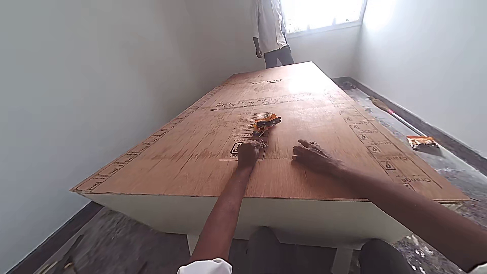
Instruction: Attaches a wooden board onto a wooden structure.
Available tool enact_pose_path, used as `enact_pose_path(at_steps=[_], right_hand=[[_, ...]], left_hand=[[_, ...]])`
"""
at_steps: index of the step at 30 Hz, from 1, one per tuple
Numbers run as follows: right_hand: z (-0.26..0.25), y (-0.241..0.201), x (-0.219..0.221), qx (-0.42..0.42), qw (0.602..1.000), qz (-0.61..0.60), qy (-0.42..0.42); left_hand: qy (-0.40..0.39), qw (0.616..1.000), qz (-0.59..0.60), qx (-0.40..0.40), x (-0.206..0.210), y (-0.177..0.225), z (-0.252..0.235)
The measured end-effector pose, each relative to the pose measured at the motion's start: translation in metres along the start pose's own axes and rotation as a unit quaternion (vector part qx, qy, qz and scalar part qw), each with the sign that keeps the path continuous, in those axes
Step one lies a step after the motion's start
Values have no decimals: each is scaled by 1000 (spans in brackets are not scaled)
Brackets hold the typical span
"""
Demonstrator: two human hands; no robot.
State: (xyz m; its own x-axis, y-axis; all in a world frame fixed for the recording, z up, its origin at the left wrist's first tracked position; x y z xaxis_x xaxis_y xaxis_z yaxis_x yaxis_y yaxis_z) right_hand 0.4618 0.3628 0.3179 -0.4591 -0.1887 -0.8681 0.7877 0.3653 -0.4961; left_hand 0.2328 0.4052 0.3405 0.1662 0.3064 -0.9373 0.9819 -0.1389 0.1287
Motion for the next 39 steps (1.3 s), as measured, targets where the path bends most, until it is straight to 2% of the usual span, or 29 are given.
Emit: enact_pose_path(at_steps=[5,7,9,12,16,20,25,31,39], right_hand=[[74,3,-7,-6,999,-18,-33],[106,15,-14,-3,999,-29,-21],[136,32,-24,23,999,-40,8],[168,55,-40,56,992,-62,98],[170,62,-41,78,981,-61,168],[168,62,-40,102,976,-56,186],[171,64,-41,81,975,-64,194],[174,63,-44,63,973,-73,209],[175,64,-44,71,972,-82,208]], left_hand=[[-15,999,-33,-9,0,4,2],[-6,999,-44,-8,-1,4,4],[-2,999,-44,-17,-1,3,2],[11,999,-28,-30,-1,1,1],[15,998,-33,-48,-3,1,3],[9,998,-25,-64,-4,1,3],[12,997,-24,-74,-3,-2,2],[45,997,10,-55,-4,-4,2],[120,992,45,10,-5,-4,1]])
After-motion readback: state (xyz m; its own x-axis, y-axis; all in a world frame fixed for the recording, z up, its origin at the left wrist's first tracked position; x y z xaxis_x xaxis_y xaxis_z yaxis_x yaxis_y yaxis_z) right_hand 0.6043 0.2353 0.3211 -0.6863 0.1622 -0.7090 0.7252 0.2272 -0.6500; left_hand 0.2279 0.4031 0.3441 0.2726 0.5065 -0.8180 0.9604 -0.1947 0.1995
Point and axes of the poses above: each hand's wrist, its own z-axis away from the middle knuckle, its own x-axis out of the palm, y = z × x, the point moved 8 cm from there along -z, towards the middle knuckle, and after that the axes turned 12 degrees about -z, right-handed, at the moved point
